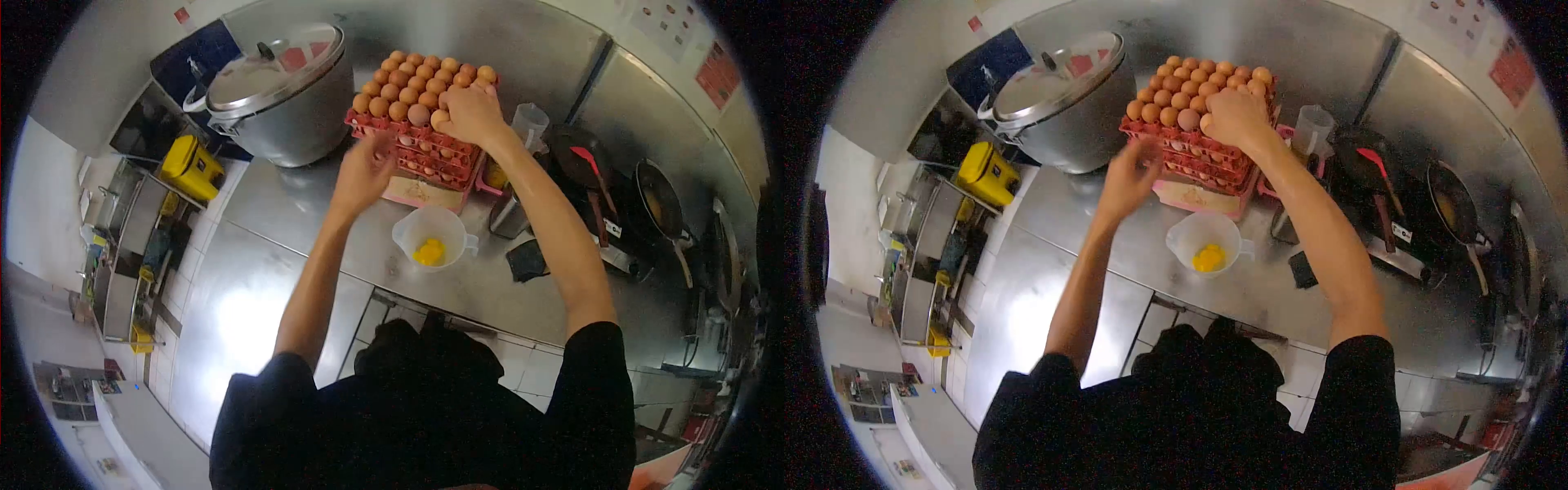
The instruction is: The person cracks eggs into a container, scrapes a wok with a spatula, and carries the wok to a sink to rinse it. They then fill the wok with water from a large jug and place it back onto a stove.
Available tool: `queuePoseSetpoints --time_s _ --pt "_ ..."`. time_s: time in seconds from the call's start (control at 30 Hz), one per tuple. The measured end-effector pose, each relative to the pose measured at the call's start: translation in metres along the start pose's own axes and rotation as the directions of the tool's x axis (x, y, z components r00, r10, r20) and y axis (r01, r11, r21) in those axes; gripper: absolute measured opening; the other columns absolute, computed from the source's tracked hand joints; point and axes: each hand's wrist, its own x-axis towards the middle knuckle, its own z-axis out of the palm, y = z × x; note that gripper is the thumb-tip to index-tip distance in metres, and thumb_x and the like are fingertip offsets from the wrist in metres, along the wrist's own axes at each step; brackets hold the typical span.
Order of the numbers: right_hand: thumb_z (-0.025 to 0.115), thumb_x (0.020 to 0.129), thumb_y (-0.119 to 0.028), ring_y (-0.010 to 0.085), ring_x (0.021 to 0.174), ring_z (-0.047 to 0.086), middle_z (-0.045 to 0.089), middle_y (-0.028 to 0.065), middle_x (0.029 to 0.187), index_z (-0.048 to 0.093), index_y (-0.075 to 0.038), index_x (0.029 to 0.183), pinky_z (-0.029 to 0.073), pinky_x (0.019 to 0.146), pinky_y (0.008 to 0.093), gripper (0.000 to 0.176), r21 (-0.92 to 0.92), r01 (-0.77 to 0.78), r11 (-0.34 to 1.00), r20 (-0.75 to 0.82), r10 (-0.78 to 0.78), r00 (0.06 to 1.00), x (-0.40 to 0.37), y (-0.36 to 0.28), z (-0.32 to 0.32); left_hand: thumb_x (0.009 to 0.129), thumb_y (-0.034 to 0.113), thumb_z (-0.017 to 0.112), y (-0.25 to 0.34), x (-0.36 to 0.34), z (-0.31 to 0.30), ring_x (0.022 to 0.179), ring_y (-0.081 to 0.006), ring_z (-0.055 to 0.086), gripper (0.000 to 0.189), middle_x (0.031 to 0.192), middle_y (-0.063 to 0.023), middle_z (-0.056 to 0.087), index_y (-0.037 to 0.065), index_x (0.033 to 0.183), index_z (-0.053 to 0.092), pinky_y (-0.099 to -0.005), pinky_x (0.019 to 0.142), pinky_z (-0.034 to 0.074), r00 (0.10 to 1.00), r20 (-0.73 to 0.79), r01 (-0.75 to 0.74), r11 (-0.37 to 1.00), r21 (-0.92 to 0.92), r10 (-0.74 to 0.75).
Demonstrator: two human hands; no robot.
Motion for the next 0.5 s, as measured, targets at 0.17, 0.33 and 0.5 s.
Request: queuePoseSetpoints --time_s 0.17,0.33,0.5 --pt "0.076 0.072 -0.03 0.0363 0.095 0.069 0.074 0.0159 0.088 0.077 -0.007 0.085 0.045 0.089 0.049 0.026 0.014 -0.067 0.998 0.11 0.065 0.992 0.011 -0.007 -0.006 0.092 0.019 0.068 -0.005 0.087 0.005 0.1 -0.0378 0.067 0.028 0.109 -0.018 0.07 0.005 0.116 0.068 -0.0461 0.087 0.054 0.931 -0.017 -0.332 0.867 0.371 0.364" --pt "0.083 0.067 -0.032 0.0337 0.092 0.07 0.074 0.0164 0.085 0.076 -0.007 0.088 0.045 0.084 0.0484 0.034 0.007 -0.104 0.995 0.019 0.104 0.994 0.007 -0.015 -0.001 0.091 0.025 0.066 -0.03 0.106 0.012 0.108 -0.0386 0.063 0.031 0.114 -0.014 0.067 0.007 0.116 0.069 -0.0495 0.09 0.052 0.95 0.227 -0.297 0.851 0.432 0.217" --pt "0.085 0.072 -0.028 0.0311 0.095 0.07 0.072 0.0179 0.101 0.07 -0.001 0.1 0.052 0.086 0.0447 0.042 0.453 -0.049 0.89 -0.324 0.216 0.921 -0.016 -0.016 -0.03 0.091 0.032 0.067 -0.015 0.111 0.006 0.105 -0.0379 0.065 0.031 0.107 -0.0138 0.069 0.01 0.113 0.069 -0.0508 0.091 0.049 0.905 0.286 -0.422 0.754 0.503 0.316"
